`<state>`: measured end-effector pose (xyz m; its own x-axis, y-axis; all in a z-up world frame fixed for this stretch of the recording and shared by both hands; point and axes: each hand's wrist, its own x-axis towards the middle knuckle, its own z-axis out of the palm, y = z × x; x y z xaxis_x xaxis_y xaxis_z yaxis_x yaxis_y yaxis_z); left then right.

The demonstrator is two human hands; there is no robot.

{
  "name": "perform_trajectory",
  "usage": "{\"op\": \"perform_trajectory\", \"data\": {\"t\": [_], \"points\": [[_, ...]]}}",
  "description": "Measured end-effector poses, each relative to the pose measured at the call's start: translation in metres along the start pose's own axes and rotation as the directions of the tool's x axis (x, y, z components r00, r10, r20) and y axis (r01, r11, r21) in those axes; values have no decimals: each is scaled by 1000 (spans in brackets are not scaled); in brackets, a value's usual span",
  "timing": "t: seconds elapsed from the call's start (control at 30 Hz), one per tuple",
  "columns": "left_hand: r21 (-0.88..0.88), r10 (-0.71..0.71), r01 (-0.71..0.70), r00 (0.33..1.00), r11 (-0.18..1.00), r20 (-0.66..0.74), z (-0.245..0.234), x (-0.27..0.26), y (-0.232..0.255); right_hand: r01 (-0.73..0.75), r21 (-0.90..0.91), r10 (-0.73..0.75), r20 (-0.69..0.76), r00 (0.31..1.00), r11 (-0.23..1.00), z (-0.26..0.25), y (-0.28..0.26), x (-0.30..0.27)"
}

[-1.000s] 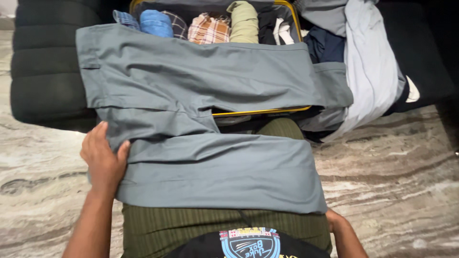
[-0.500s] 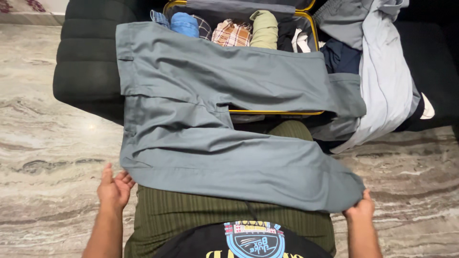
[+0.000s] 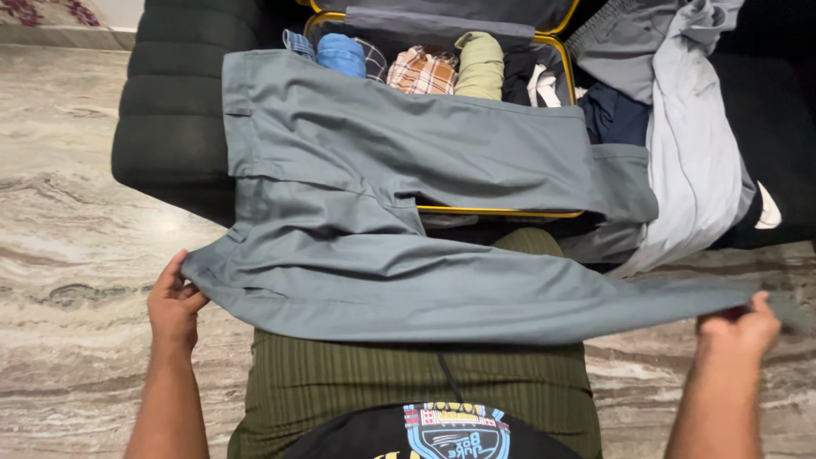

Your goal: The person buttons a pair of grey pants, spreads them out, folds them in half lengthwise, and then rolls them tightly by hand before placing them into a suitcase.

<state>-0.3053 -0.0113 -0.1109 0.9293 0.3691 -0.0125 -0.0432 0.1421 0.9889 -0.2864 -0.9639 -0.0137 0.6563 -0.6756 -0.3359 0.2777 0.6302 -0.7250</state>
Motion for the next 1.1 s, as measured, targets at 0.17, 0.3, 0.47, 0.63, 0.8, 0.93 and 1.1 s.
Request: {"op": "perform_trajectory", "data": {"t": [0.17,0.3,0.47,0.63,0.8,0.93,1.1], "points": [[-17,14,-14,1000,1000,15,22,2,15,-34,288,-36,235,971,957,27,-20,26],[-232,23,-36,998,972,-58,33,-12,25,-12,235,-19,130,991,972,34,-29,33],[-186,-26,20,999,982,-31,15,-13,7,-19,156,7,74,997,988,30,-37,30],[-83,67,-65,998,994,20,5,8,12,-19,114,15,35,999,993,35,-45,33],[-236,187,-188,982,953,-26,24,6,84,-44,81,43,17,999,996,38,-47,39],[-337,364,-327,930,883,50,33,37,131,-65,46,64,27,998,997,42,-50,56],[-92,393,-396,918,914,-54,26,98,133,-86,34,83,72,994,996,56,-60,90]]}}
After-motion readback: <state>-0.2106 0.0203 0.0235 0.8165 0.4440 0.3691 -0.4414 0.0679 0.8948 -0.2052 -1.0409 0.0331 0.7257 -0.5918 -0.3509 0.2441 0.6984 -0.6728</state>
